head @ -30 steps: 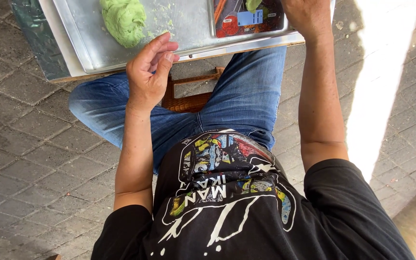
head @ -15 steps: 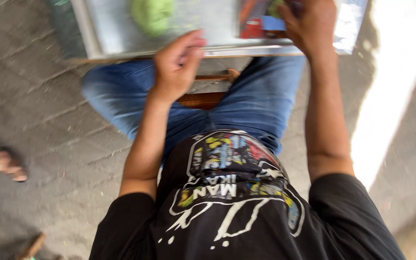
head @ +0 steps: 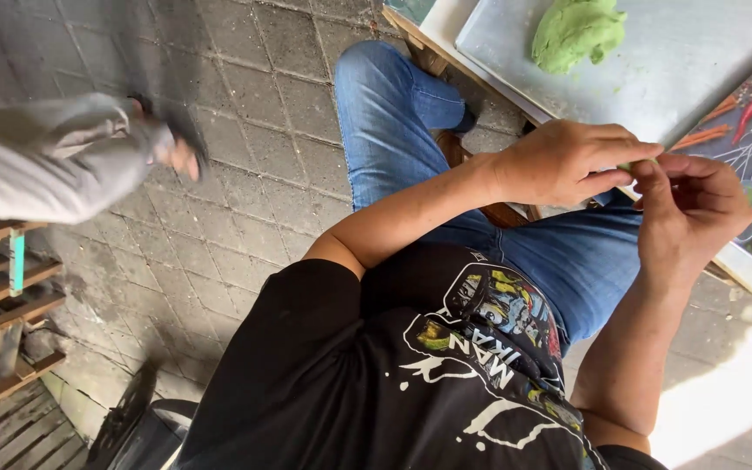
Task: Shaping small balls from a piece of green dough by pinching and rolling between hands
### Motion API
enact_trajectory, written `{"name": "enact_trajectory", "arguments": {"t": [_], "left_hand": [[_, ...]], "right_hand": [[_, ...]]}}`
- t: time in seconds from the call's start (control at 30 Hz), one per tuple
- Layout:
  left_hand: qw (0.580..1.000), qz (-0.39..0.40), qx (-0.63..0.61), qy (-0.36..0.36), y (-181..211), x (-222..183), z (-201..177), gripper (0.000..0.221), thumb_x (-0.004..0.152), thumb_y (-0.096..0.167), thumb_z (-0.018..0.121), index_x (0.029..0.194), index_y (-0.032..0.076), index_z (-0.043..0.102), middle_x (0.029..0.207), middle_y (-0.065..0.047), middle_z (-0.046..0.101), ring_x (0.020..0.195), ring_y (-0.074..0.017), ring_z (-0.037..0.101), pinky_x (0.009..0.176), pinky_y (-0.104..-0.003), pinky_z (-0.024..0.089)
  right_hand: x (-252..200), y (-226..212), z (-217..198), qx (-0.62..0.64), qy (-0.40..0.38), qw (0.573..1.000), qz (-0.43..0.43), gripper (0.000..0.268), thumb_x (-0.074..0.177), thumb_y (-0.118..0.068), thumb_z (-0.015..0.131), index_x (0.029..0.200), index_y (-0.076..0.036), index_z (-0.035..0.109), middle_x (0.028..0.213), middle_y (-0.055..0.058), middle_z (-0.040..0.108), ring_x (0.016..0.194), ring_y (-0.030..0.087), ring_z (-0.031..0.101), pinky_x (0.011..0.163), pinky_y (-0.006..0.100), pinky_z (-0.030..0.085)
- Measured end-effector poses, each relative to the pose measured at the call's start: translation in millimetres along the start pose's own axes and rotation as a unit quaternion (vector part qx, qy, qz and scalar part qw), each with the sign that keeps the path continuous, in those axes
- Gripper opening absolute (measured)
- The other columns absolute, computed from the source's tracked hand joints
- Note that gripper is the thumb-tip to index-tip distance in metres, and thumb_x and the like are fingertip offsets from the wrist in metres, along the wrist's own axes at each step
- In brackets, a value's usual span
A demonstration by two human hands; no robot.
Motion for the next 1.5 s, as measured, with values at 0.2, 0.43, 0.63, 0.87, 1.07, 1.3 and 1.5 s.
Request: {"name": "enact_trajectory", "arguments": {"t": [0.2, 0.43, 0.63, 0.87, 1.07, 1.3, 1.5], "left_hand": [[0.994, 0.086, 0.072, 0.0, 18, 5, -16, 0.037, 0.096, 0.016, 0.079, 0.126, 0.01, 0.059, 0.095, -0.003, 0.073, 0.07, -0.0169, 0.071, 0.056, -0.03, 0.062], [0.99, 0.119, 0.055, 0.043, 50, 20, -49, 0.014, 0.095, 0.002, 0.069, 0.107, 0.009, 0.067, 0.092, -0.005, 0.072, 0.075, -0.0256, 0.072, 0.059, -0.039, 0.052], [0.985, 0.149, -0.072, 0.051, 67, 35, -49, 0.023, 0.099, 0.012, 0.077, 0.119, 0.003, 0.07, 0.119, -0.015, 0.063, 0.123, -0.0348, 0.058, 0.103, -0.047, 0.057], [0.985, 0.147, -0.093, -0.002, 68, 41, -39, 0.024, 0.104, 0.01, 0.07, 0.127, 0.003, 0.068, 0.133, -0.018, 0.06, 0.137, -0.0423, 0.052, 0.114, -0.054, 0.054], [0.985, 0.161, 0.044, -0.042, 66, 45, -32, 0.035, 0.096, 0.004, 0.072, 0.13, -0.002, 0.064, 0.13, -0.017, 0.063, 0.126, -0.0414, 0.06, 0.113, -0.052, 0.052], [0.968, 0.24, 0.068, -0.024, 98, 65, -32, 0.019, 0.101, 0.004, 0.06, 0.112, -0.006, 0.071, 0.114, -0.018, 0.07, 0.12, -0.0432, 0.061, 0.104, -0.053, 0.056], [0.968, 0.244, 0.006, -0.056, 98, 57, -25, 0.027, 0.106, 0.017, 0.064, 0.122, -0.004, 0.068, 0.12, -0.022, 0.069, 0.122, -0.0513, 0.062, 0.104, -0.058, 0.057]], "right_hand": [[6, -28, 16, 0.033, 0.012, 0.999, 0.001, 0.029, 0.103, 0.017, 0.077, 0.117, 0.001, 0.057, 0.095, 0.018, 0.065, 0.085, 0.019, 0.065, 0.079, 0.028, 0.055], [11, -31, 10, 0.065, -0.043, 0.994, 0.071, 0.039, 0.098, -0.004, 0.077, 0.13, -0.008, 0.054, 0.097, 0.01, 0.071, 0.08, 0.014, 0.068, 0.072, 0.024, 0.057], [3, -18, 18, 0.253, -0.157, 0.95, 0.093, 0.051, 0.096, -0.05, 0.069, 0.115, -0.003, 0.066, 0.07, 0.008, 0.059, 0.058, 0.014, 0.056, 0.048, 0.022, 0.044], [1, -43, 26, 0.287, -0.129, 0.948, 0.055, 0.042, 0.105, -0.029, 0.058, 0.069, -0.009, 0.055, 0.057, 0.005, 0.049, 0.046, 0.01, 0.039, 0.046, 0.023, 0.028], [5, -34, 5, -0.015, -0.122, 0.99, 0.065, 0.043, 0.107, -0.035, 0.058, 0.071, -0.011, 0.056, 0.062, 0.0, 0.059, 0.062, 0.007, 0.05, 0.058, 0.028, 0.04], [4, -44, -5, 0.139, -0.179, 0.973, 0.052, 0.037, 0.105, -0.041, 0.055, 0.091, -0.008, 0.064, 0.069, 0.004, 0.063, 0.061, 0.011, 0.062, 0.056, 0.023, 0.051], [-15, -12, 11, 0.365, -0.197, 0.9, 0.132, 0.033, 0.1, -0.035, 0.067, 0.098, -0.004, 0.075, 0.086, 0.01, 0.075, 0.065, 0.018, 0.073, 0.061, 0.025, 0.061]]}}
Point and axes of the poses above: each hand's wrist, its own x-axis towards the middle knuckle, its own z-axis out of the palm, y = z × x, the point moved 5 cm from there along x, towards the middle knuckle
